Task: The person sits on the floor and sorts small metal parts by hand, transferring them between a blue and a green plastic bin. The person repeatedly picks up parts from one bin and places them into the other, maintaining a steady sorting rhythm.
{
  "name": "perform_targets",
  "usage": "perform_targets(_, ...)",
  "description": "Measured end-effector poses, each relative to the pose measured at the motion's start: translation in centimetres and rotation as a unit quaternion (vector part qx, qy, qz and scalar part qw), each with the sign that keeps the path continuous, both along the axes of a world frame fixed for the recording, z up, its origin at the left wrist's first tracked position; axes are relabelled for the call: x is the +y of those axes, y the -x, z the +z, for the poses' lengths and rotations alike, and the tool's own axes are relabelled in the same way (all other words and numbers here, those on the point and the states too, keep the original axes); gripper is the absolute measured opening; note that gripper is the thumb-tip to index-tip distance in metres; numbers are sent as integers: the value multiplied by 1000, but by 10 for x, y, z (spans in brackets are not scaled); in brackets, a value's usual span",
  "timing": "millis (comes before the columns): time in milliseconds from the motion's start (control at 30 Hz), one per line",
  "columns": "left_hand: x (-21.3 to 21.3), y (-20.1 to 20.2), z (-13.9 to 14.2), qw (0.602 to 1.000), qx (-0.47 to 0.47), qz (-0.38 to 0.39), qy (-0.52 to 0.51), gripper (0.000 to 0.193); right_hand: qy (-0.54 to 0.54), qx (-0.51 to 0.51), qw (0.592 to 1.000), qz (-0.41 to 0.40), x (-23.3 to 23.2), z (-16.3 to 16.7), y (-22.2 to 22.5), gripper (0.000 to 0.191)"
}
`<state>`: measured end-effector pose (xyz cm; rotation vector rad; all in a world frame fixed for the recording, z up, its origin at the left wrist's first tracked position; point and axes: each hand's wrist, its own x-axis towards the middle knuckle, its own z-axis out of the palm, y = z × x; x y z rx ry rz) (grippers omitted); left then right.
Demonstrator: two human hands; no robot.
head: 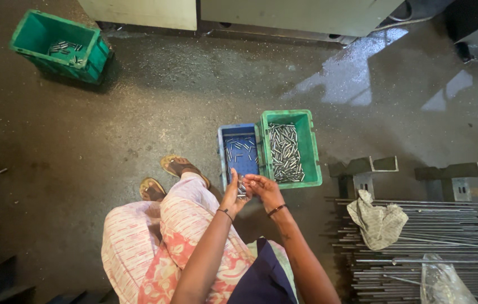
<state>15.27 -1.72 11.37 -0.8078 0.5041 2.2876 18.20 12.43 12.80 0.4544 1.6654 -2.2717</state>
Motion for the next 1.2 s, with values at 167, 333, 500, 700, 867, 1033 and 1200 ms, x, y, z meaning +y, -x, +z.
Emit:
perform_targets(167,-1,1,-1,999,26,-12,34,64,-42,-2,999,16,1,3,-3,27)
perform_targets(333,0,2,-1,1000,7,15,-19,57,-53,0,999,-10,-1,-14,0,20)
perform_targets(500,0,0,0,1000,8,-1,-23,53,-83,31,996,-19,-2,-25,1,19)
perform_targets(700,-3,1,1,998,40,-32,35,54,-72,22,997,-6,-1,-16,5,20)
perform_targets(867,-2,2,0,997,46,-12,54,51,-73,14,997,-4,-1,-6,1,21)
perform_targets(1033,-2,0,0,996,55,-29,61,53,-76,46,996,-24,-7,-14,1,19)
perform_targets(1200,-1,-1,0,988,89,-51,118,56,-76,45,994,-58,-14,-20,4,16)
